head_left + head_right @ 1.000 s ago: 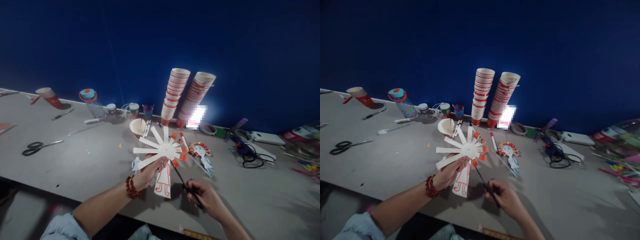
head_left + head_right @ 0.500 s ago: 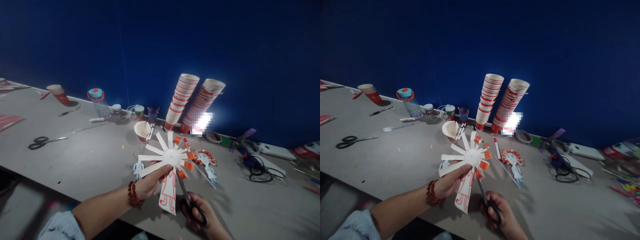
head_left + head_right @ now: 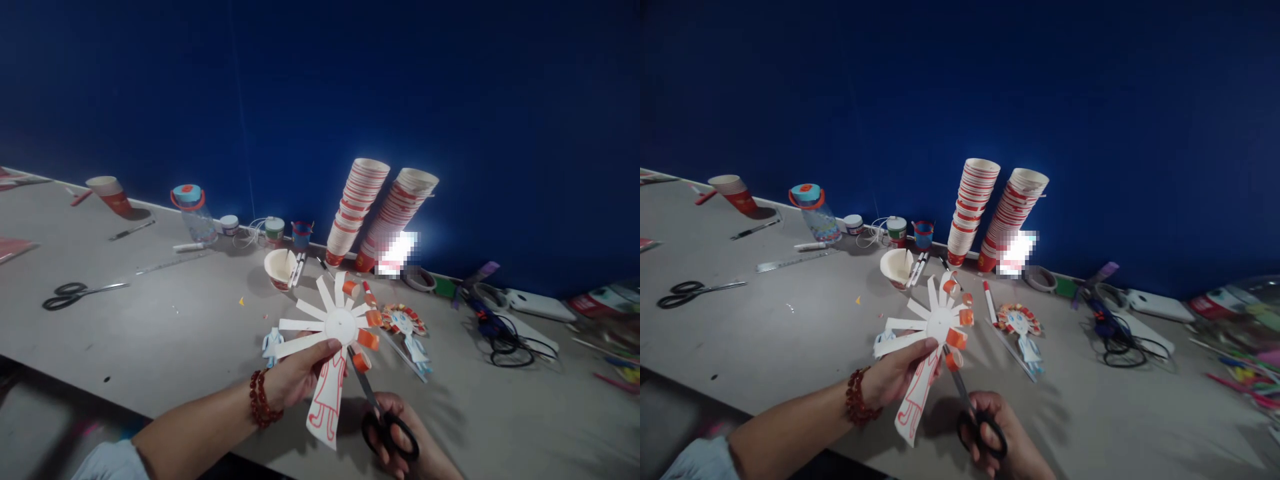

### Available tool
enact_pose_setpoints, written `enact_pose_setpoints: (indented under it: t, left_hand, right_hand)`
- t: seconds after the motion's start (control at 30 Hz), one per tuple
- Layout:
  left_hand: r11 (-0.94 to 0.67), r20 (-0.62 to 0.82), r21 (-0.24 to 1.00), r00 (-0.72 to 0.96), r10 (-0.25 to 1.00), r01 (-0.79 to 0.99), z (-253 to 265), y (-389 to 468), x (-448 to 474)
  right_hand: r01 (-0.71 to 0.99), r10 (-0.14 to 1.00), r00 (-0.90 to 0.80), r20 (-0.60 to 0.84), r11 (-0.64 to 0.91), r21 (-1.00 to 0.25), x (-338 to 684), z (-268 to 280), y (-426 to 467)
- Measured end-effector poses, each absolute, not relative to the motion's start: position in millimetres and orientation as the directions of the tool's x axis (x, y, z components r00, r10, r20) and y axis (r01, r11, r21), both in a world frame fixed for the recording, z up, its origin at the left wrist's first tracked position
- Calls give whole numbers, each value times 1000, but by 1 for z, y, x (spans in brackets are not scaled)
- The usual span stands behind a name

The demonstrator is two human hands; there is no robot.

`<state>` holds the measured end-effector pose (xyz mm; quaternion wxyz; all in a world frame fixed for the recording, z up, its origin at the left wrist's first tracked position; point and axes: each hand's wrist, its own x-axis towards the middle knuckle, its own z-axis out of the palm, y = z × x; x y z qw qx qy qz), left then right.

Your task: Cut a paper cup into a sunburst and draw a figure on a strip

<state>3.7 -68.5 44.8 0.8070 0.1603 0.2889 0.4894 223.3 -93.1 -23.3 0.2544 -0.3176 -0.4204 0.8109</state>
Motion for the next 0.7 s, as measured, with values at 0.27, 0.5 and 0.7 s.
enact_pose_setpoints:
  t: [0.27, 0.5, 0.7]
  left_hand:
    - [454, -301, 592, 340, 891, -666, 47, -65, 1]
    - [485, -364, 581, 324, 873, -654, 37, -64, 2]
    - [485, -351, 578, 337, 874, -657, 36, -64, 1]
  right_hand:
    - [-113, 684, -654, -323, -511, -852, 229, -13, -87]
    - [-119, 663, -682, -309, -518, -847, 230, -16, -81]
    - [-155, 677, -654, -336, -556, -817, 224, -15, -85]
